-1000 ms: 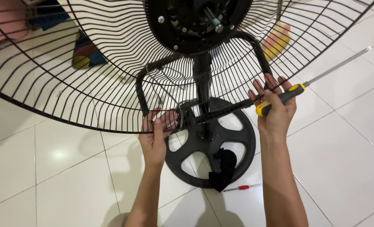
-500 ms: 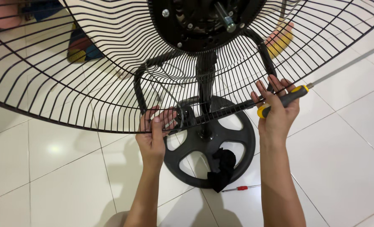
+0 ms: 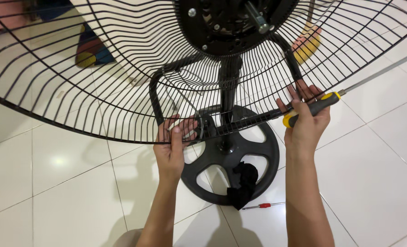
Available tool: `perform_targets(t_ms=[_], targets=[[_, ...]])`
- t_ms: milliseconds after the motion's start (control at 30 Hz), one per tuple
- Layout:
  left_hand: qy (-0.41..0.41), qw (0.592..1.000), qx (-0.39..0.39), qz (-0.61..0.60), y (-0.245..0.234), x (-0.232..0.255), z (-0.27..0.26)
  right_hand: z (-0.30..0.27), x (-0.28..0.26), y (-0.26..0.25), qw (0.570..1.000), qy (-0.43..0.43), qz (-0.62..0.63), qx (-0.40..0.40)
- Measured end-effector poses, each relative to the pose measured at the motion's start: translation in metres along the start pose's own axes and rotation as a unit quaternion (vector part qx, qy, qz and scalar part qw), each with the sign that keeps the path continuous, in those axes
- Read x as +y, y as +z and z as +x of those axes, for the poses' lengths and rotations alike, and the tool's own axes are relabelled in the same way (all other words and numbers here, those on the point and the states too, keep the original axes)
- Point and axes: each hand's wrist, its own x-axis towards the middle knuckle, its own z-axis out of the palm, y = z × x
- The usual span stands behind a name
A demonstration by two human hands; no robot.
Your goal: The person uses a screwdriver to tighten screws on the front grill and central hub of a standing fan. They switch between a yellow-handled and a red-handled screwdriver, repeatedly adjusting the same screws while seated on the floor.
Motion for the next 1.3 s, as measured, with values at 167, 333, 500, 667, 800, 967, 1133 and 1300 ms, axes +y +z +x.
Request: perform_targets(t_ms=[167, 333, 500, 667, 800, 967, 1133, 1300], targets=[[-0.01, 1.0, -0.013, -0.015, -0.002, 0.005, 0.004, -0.034, -0.003, 0.019, 0.968, -0.162, -0.194, -0.007], [0.061, 0.998, -0.003, 0.004, -0.006, 0.03, 0.008, -0.069, -0.006, 0.033, 0.889, -0.378, -0.236, -0.103], [0.184, 0.982, -0.001, -0.032, -0.023, 0.072, 0.014, -0.11, -0.012, 0.033, 0.921, -0.207, -0.22, -0.246], [0.176, 0.966, -0.102, -0.157, -0.032, 0.099, 0.033, -0.125, -0.03, 0.037, 0.919, -0.048, -0.294, -0.26], [0.147, 0.938, -0.23, -0.215, -0.04, 0.121, 0.069, -0.133, -0.055, 0.044, 0.92, -0.077, -0.255, -0.287], [0.031, 0.931, -0.246, -0.269, -0.04, 0.142, 0.106, -0.145, -0.081, 0.057, 0.924, -0.059, -0.285, -0.25], [0.018, 0.93, -0.227, -0.288, -0.043, 0.142, 0.11, -0.156, -0.089, 0.064, 0.933, -0.046, -0.303, -0.189], [0.008, 0.924, -0.237, -0.301, -0.042, 0.133, 0.118, -0.16, -0.096, 0.066, 0.933, -0.047, -0.314, -0.169]])
